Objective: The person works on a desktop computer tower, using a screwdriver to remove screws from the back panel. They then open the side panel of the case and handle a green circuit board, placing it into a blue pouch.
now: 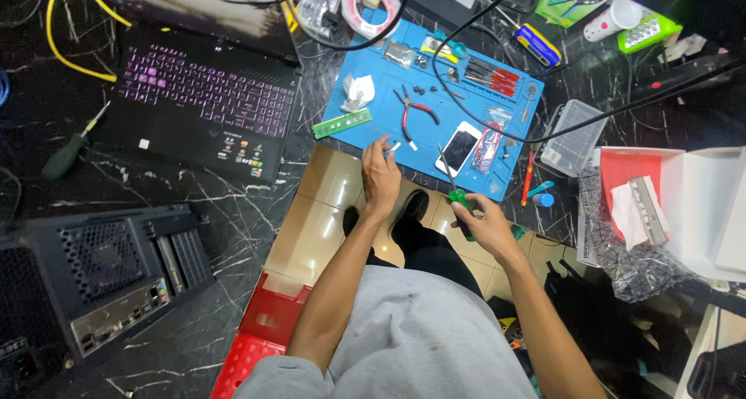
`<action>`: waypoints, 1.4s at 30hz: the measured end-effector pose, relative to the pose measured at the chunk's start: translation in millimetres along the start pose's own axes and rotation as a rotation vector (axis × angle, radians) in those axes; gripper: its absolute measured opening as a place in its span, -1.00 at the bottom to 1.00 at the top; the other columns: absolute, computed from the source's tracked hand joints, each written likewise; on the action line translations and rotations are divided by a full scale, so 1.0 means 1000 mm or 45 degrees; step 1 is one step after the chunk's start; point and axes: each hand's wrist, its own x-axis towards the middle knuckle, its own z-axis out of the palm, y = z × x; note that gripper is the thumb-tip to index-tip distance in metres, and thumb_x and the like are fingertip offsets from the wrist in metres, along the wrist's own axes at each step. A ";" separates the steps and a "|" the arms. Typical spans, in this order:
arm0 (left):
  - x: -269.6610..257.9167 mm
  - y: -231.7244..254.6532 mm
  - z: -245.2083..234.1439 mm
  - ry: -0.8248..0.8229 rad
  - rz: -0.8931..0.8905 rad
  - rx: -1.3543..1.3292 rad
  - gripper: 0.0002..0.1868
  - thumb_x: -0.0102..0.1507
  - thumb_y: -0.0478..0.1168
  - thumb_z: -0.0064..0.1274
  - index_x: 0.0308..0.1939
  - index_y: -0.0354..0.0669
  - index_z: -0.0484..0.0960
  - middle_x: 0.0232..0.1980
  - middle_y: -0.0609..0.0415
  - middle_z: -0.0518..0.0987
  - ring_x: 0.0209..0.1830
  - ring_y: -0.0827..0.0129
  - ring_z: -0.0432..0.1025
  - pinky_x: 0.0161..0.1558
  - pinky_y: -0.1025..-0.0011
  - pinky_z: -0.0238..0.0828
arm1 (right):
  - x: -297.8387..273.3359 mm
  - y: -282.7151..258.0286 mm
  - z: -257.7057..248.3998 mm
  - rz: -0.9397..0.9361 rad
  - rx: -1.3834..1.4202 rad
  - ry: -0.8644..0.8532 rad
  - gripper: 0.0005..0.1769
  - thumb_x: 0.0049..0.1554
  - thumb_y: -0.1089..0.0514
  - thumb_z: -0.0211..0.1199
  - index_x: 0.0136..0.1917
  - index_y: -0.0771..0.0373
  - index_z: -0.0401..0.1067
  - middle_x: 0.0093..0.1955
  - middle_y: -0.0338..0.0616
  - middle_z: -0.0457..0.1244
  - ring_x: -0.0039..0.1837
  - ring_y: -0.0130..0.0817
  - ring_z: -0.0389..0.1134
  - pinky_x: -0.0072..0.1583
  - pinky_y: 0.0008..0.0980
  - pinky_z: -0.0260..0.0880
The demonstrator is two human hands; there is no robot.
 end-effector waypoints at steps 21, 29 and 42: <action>0.066 0.017 0.014 -0.019 0.189 0.089 -0.81 0.30 -0.31 0.12 -0.01 -0.19 0.62 -0.07 0.03 0.57 0.03 0.20 0.48 0.06 0.30 0.38 | -0.009 0.011 0.040 -0.014 0.027 -0.011 -0.60 0.29 0.05 0.22 0.25 0.41 0.43 -0.06 0.10 0.35 -0.05 -0.14 0.46 -0.10 -0.18 0.53; 0.147 -0.063 0.130 0.229 0.866 0.325 -0.87 0.20 -0.36 0.09 -0.18 -0.24 0.61 -0.07 -0.18 0.49 -0.01 -0.05 0.42 -0.10 0.10 0.41 | -0.020 0.011 0.030 0.003 0.126 0.082 -0.59 0.26 0.06 0.25 0.26 0.38 0.42 0.02 0.09 0.33 -0.02 -0.21 0.45 -0.03 -0.23 0.52; 0.129 0.000 0.080 0.080 0.392 -0.239 -0.81 0.32 -0.09 0.09 -0.25 -0.06 0.74 -0.32 0.06 0.56 -0.23 0.17 0.45 -0.05 0.30 0.37 | -0.015 0.027 0.008 0.086 0.198 0.084 -0.59 0.27 0.02 0.25 0.25 0.34 0.46 -0.01 0.03 0.36 -0.03 -0.24 0.52 -0.07 -0.29 0.55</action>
